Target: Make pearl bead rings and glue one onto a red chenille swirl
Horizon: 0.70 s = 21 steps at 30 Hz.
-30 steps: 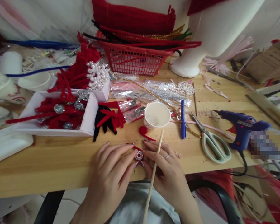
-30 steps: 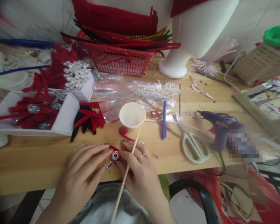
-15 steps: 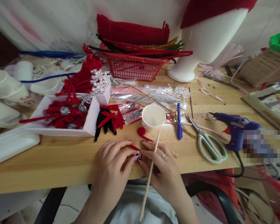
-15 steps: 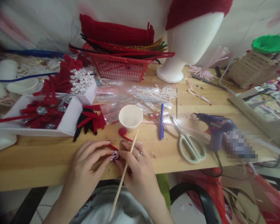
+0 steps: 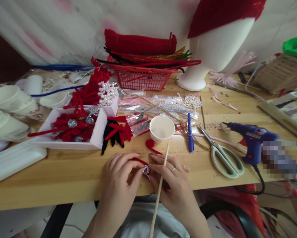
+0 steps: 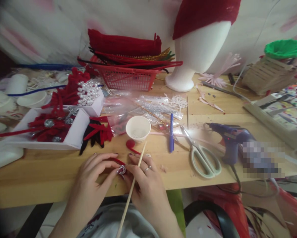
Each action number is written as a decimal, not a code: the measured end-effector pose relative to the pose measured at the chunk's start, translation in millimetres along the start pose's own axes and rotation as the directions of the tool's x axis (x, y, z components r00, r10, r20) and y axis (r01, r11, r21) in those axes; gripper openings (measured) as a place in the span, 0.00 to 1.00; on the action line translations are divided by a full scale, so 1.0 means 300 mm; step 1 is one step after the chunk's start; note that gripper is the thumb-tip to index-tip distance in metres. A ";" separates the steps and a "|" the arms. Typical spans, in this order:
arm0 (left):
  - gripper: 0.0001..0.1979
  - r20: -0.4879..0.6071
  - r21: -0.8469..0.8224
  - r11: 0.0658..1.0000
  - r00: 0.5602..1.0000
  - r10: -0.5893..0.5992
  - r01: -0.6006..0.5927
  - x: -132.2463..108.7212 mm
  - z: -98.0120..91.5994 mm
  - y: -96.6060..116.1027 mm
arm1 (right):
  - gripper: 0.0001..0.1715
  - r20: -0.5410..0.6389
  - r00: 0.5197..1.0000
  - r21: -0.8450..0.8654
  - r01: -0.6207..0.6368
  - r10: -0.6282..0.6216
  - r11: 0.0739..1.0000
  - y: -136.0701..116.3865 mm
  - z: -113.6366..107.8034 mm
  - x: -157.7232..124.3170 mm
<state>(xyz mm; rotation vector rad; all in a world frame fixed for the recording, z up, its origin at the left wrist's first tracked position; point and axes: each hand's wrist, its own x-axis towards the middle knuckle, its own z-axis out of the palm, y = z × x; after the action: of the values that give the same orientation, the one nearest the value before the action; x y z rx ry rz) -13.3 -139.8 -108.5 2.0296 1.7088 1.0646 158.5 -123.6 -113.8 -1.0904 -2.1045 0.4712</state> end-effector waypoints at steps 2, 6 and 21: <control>0.06 0.008 -0.004 1.000 1.000 -0.022 0.022 -0.002 -0.001 -0.001 | 0.10 -0.002 1.000 0.000 0.001 -0.001 1.000 0.001 0.001 0.000; 0.06 0.037 -0.026 0.997 0.997 -0.066 0.067 -0.008 -0.007 -0.003 | 0.10 -0.008 1.000 0.007 0.009 -0.009 1.000 0.002 0.001 0.001; 0.12 -0.113 0.096 0.976 0.972 0.205 -0.195 -0.016 0.005 0.000 | 0.11 -0.024 0.999 0.005 0.026 -0.026 1.000 0.004 0.003 0.002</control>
<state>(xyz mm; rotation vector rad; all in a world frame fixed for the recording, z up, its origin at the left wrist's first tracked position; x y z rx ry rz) -12.4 -143.8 -111.4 2.2727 1.6587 1.2223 158.3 -122.5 -115.0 -1.0599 -2.0931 0.4490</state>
